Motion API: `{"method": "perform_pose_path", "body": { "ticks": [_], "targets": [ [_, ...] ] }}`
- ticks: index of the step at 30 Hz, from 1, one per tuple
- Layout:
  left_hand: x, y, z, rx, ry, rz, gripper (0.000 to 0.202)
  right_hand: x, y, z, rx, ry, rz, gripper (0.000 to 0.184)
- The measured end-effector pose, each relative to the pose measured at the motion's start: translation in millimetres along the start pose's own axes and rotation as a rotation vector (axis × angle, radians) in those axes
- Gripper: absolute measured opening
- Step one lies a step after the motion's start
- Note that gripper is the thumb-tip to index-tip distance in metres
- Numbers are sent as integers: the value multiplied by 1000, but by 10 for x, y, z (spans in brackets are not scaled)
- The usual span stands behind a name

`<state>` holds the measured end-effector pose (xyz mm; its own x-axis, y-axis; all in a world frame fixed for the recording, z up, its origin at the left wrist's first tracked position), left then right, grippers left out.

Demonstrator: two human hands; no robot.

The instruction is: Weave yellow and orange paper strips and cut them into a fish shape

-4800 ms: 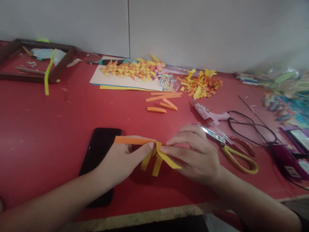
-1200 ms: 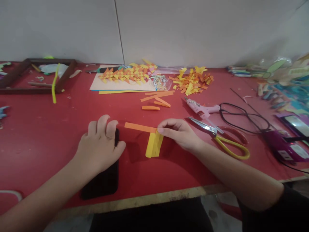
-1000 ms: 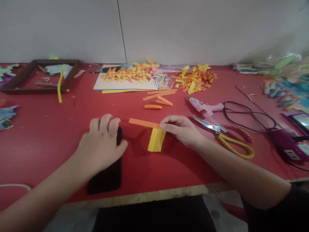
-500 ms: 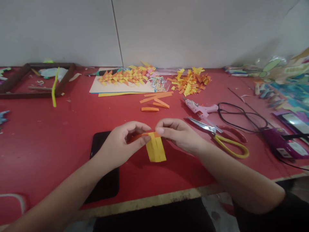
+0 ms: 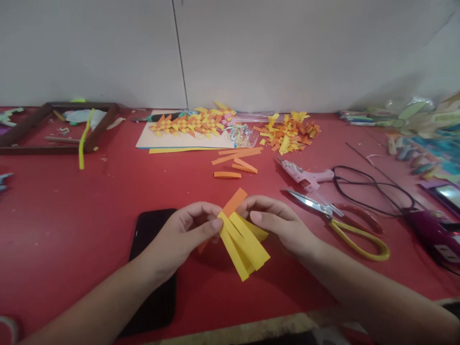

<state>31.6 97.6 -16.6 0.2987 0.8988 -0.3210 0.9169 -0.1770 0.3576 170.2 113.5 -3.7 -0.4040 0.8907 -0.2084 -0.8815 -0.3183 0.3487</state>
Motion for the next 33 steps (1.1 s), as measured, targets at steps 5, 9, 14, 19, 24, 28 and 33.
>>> {"method": "perform_pose_path", "body": {
  "ticks": [5, 9, 14, 19, 24, 28, 33],
  "targets": [
    [11, 14, 0, -54, 3, 30, 15, -13, 26, 4, 11, 21, 58, 20],
    [13, 5, 49, -112, -49, 29, 19, -18, 54, 19, 37, 7, 77, 15],
    [-10, 2, 95, -147, -116, 18, 25, -30, 79, -38, 163, 92, 72, 21],
    [-16, 11, 99, -137, -120, 28, 25, -50, 166, -126, 234, 183, 151, 18],
    [12, 5, 54, -59, -12, 35, 18, -41, 79, -258, 165, 288, 98, 22],
    [11, 38, 52, -23, 7, 60, 16, -48, 96, -309, 126, 332, 168, 30],
    [-19, 78, 26, -13, 2, 84, 12, -45, 115, -265, 51, 295, 179, 27]
  ]
}}
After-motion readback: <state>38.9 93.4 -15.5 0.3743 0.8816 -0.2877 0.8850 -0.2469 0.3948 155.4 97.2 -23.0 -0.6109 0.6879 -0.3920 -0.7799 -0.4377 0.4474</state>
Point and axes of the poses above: each hand's wrist, its own x-axis towards the middle knuckle, its own y-axis out of the palm, z = x × y, the point moved 9 cm from there along x, towards the middle knuckle, and after that the axes turned 3 degrees about -z, right-handed, at the moved point
